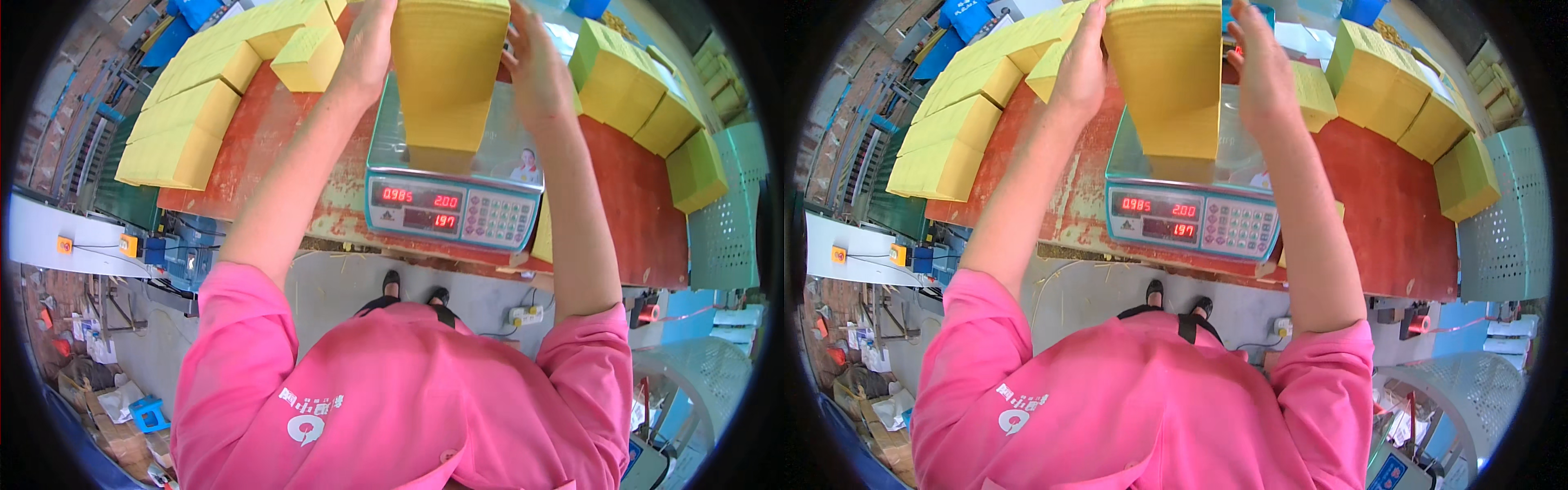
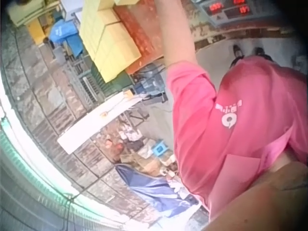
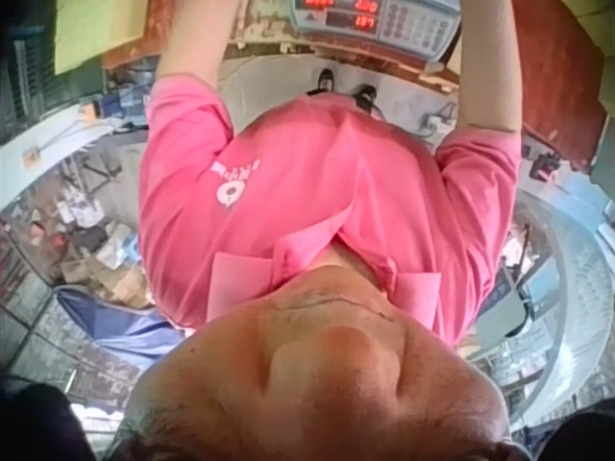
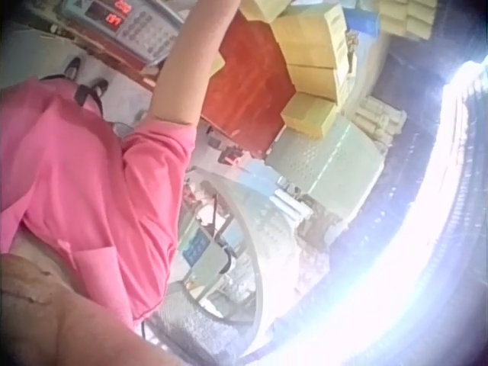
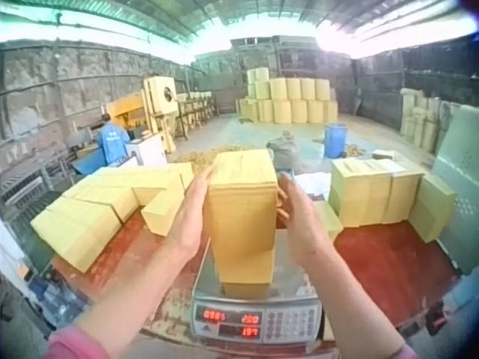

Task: The recorder is weighing stacks of yellow paper on a digital scale and sorting them on a table in a paper mill.

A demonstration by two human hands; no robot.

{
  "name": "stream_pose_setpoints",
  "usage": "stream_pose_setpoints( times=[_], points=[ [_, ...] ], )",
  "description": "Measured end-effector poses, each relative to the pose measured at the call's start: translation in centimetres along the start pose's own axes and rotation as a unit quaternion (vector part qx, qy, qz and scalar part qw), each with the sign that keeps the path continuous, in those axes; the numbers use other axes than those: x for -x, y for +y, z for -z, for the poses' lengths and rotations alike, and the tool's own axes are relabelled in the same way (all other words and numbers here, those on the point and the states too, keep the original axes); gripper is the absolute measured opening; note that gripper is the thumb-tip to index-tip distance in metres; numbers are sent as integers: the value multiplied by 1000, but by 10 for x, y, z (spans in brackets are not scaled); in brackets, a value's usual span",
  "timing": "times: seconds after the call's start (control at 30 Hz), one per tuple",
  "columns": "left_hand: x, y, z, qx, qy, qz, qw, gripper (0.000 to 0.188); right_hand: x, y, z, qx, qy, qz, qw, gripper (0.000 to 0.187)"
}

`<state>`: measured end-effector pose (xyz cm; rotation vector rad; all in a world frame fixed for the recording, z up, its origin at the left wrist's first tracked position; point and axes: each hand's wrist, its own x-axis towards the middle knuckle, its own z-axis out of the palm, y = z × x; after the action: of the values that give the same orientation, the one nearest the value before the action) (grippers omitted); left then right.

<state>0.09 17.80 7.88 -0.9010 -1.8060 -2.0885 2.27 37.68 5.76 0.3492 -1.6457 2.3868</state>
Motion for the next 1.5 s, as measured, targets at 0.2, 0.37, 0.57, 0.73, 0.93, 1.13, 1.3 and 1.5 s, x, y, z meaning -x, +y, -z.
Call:
stream_pose_setpoints(
  times=[0.2,0.37,0.57,0.73,0.93,1.13,1.3,1.5],
  points=[
    [13,2,58,-32,138,25,990,60,92,-20,15,21,110,64,992,55],
    [80,-6,153,-64,194,145,968,64,178,-13,49,8,214,27,976,50],
    [116,-22,189,-36,249,269,930,72,234,2,62,12,334,-66,940,47],
    [87,-8,170,-29,175,219,959,69,237,7,45,-34,311,-36,949,43],
    [38,21,121,-54,45,85,994,61,236,18,35,-53,309,-43,949,42],
    [-13,103,68,-150,-196,-62,967,48,240,23,27,-57,303,-51,950,43],
    [-66,76,24,-393,-319,4,862,55,259,38,36,-63,390,-87,915,45],
    [-83,57,25,-434,-342,-92,829,63,270,37,24,-89,358,-73,926,37]
  ],
)
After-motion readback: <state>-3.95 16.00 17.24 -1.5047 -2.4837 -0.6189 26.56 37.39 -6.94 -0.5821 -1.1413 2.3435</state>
